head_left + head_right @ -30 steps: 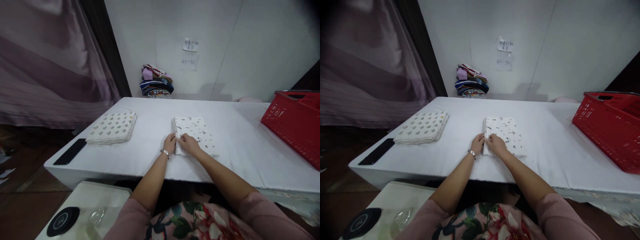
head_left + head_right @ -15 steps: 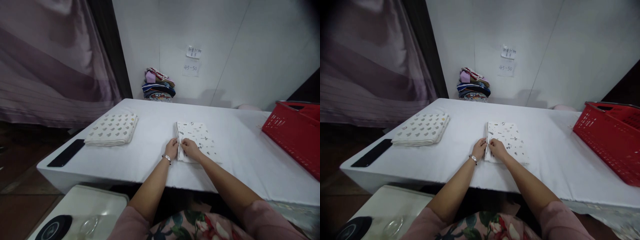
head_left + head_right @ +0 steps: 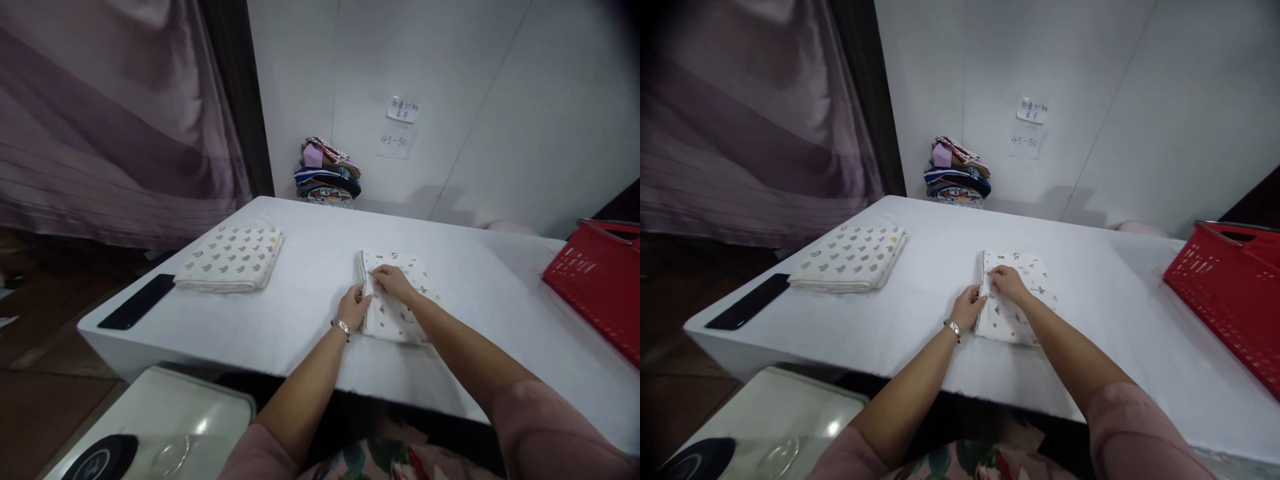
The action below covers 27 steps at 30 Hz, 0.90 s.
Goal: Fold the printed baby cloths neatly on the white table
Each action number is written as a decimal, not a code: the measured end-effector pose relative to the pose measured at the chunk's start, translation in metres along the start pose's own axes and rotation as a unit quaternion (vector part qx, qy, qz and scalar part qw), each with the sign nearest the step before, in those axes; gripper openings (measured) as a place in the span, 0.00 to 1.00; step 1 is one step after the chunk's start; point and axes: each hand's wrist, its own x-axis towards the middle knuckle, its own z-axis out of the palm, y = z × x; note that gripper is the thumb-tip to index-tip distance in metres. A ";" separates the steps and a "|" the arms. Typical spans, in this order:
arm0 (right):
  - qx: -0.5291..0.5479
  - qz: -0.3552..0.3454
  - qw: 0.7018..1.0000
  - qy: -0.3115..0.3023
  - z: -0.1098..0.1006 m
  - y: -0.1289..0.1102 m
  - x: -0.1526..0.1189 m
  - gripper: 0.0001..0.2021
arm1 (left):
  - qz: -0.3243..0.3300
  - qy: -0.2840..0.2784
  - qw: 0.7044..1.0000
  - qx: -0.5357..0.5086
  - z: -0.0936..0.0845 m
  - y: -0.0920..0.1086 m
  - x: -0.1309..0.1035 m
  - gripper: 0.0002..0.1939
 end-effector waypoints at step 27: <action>-0.257 -0.012 0.965 0.042 0.026 -0.014 0.105 0.09 | -0.009 -0.004 0.999 0.035 0.002 0.006 -0.006 0.17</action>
